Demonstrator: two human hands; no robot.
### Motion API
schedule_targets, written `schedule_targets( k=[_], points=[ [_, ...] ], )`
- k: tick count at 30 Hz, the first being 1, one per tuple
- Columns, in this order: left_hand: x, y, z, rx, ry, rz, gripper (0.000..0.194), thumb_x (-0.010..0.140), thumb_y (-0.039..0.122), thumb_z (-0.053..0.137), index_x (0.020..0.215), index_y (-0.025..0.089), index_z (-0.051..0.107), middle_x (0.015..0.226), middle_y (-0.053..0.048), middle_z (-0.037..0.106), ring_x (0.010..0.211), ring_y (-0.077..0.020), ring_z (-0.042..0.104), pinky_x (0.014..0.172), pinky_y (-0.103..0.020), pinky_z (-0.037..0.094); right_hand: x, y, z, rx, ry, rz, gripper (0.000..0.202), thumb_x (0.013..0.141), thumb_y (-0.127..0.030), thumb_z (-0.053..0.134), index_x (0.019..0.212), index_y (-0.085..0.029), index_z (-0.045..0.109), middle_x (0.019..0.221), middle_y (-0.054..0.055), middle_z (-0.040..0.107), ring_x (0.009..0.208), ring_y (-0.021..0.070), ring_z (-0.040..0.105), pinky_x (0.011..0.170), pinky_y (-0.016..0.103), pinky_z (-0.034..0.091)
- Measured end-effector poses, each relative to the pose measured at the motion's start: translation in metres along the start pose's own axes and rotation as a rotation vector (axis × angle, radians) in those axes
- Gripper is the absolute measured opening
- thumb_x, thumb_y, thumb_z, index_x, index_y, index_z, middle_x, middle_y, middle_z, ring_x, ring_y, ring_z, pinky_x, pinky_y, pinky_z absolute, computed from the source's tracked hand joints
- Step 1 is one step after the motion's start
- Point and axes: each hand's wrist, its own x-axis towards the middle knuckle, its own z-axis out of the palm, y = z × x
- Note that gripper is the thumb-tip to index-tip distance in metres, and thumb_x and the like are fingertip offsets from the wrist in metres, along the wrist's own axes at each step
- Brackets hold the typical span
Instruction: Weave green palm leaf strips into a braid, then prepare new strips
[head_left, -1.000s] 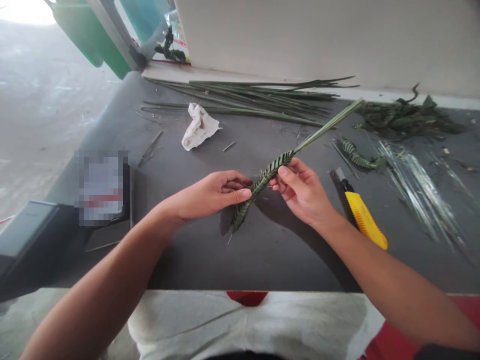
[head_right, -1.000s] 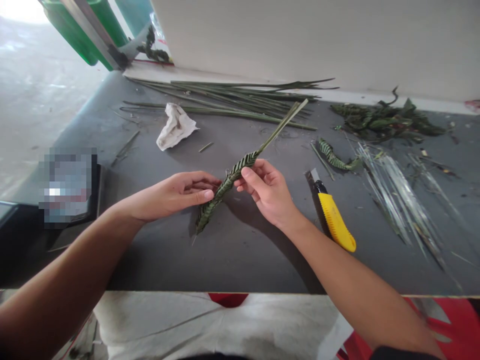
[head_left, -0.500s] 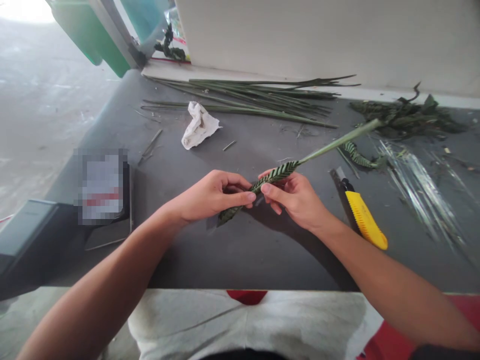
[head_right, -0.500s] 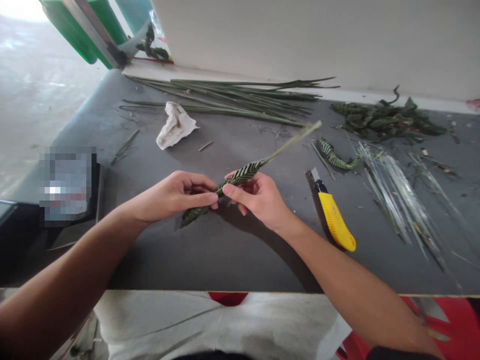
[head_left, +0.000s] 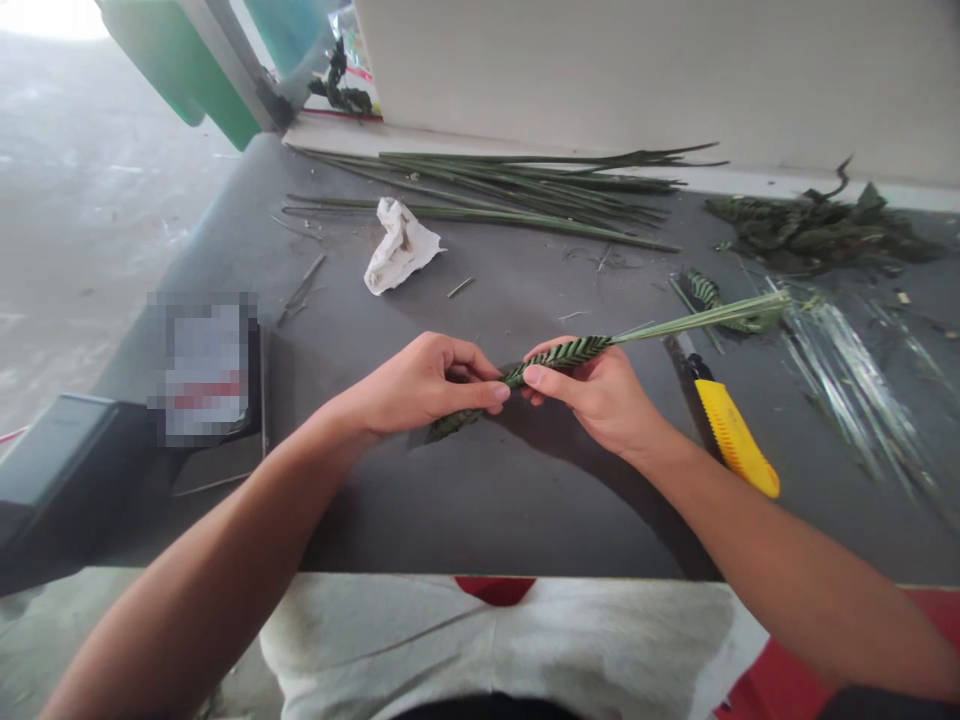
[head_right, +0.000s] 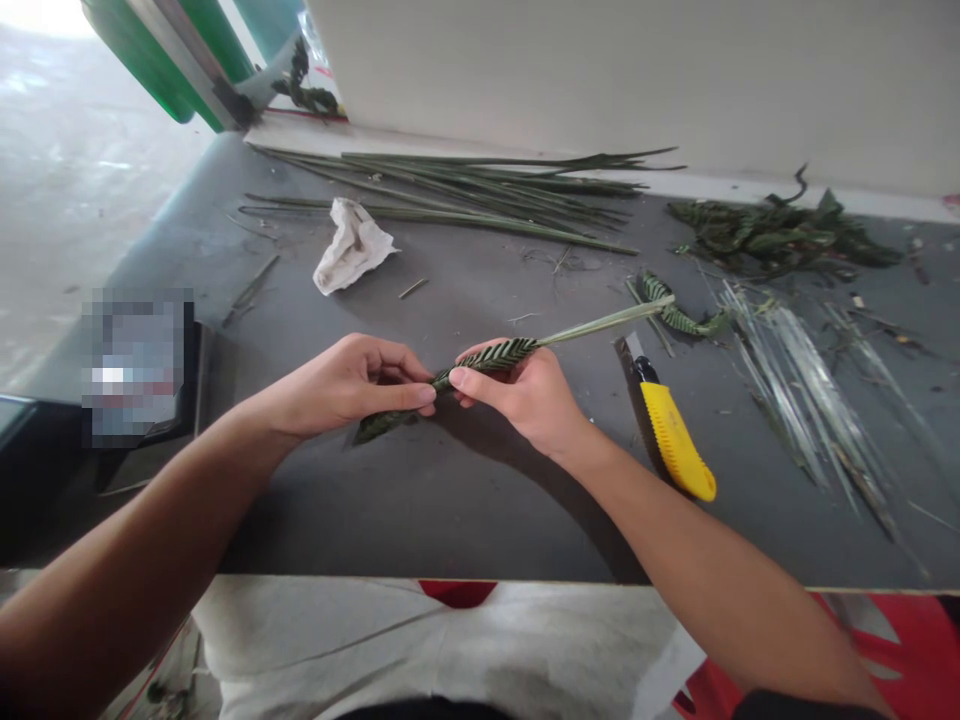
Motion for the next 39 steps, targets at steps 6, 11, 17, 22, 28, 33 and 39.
schedule_targets(
  k=[6,11,17,22,28,33,39],
  points=[
    [0.0,0.001,0.0,-0.045,0.011,-0.013,0.027,0.079,0.039,0.079,0.09,0.015,0.075,0.087,-0.007,0.079,0.075,-0.0147,0.069,0.065,-0.022,0.05,0.001,0.001,-0.002,0.015,0.007,-0.022,0.019,0.075,-0.031,0.087,0.086,-0.02,0.076,0.073,0.001,0.073,0.065,0.014,0.069,0.064,0.026,0.057],
    [0.0,0.001,-0.002,-0.064,0.018,-0.024,0.027,0.078,0.038,0.08,0.091,0.015,0.074,0.086,-0.006,0.079,0.074,-0.0134,0.068,0.064,-0.021,0.049,0.001,0.001,-0.002,0.044,0.022,-0.003,0.02,0.074,-0.032,0.088,0.086,-0.019,0.076,0.074,0.001,0.074,0.065,0.0143,0.07,0.064,0.027,0.058],
    [0.0,0.0,-0.003,-0.035,0.023,-0.024,0.033,0.078,0.043,0.08,0.092,0.014,0.074,0.086,-0.008,0.078,0.074,-0.0156,0.068,0.063,-0.023,0.05,0.002,-0.002,-0.001,0.067,0.026,0.026,0.024,0.072,-0.034,0.089,0.084,-0.019,0.076,0.072,0.001,0.073,0.065,0.0148,0.068,0.064,0.029,0.059],
    [-0.001,0.0,-0.004,-0.007,0.016,0.036,0.046,0.086,0.052,0.07,0.115,0.016,0.074,0.104,-0.009,0.078,0.092,-0.0197,0.071,0.081,-0.028,0.055,0.005,-0.005,-0.005,0.075,0.061,0.019,0.023,0.072,-0.036,0.089,0.082,-0.021,0.075,0.072,0.0,0.071,0.065,0.0141,0.066,0.062,0.028,0.057],
    [-0.001,0.0,-0.006,-0.126,0.16,0.022,0.058,0.088,0.058,0.067,0.123,0.012,0.067,0.114,-0.014,0.074,0.096,-0.0213,0.072,0.089,-0.034,0.058,0.012,-0.009,-0.012,0.151,0.212,-0.028,0.028,0.067,-0.038,0.09,0.081,-0.023,0.071,0.075,-0.002,0.066,0.066,0.0124,0.063,0.059,0.027,0.053],
    [0.001,-0.001,-0.007,-0.173,0.107,-0.033,0.042,0.085,0.051,0.073,0.092,0.01,0.071,0.088,-0.011,0.077,0.073,-0.0156,0.072,0.074,-0.028,0.06,0.011,-0.01,-0.009,0.189,0.229,-0.06,0.031,0.066,-0.039,0.091,0.082,-0.024,0.07,0.072,-0.003,0.062,0.063,0.0105,0.058,0.056,0.025,0.049],
    [0.002,0.0,0.0,-0.161,0.082,0.018,0.038,0.089,0.049,0.07,0.094,0.012,0.071,0.089,-0.009,0.077,0.071,-0.0139,0.071,0.071,-0.026,0.059,0.006,-0.004,0.002,0.187,0.129,0.043,0.065,0.06,-0.036,0.095,0.114,-0.027,0.06,0.093,0.0,0.073,0.074,0.0145,0.066,0.061,0.027,0.054]
  ],
)
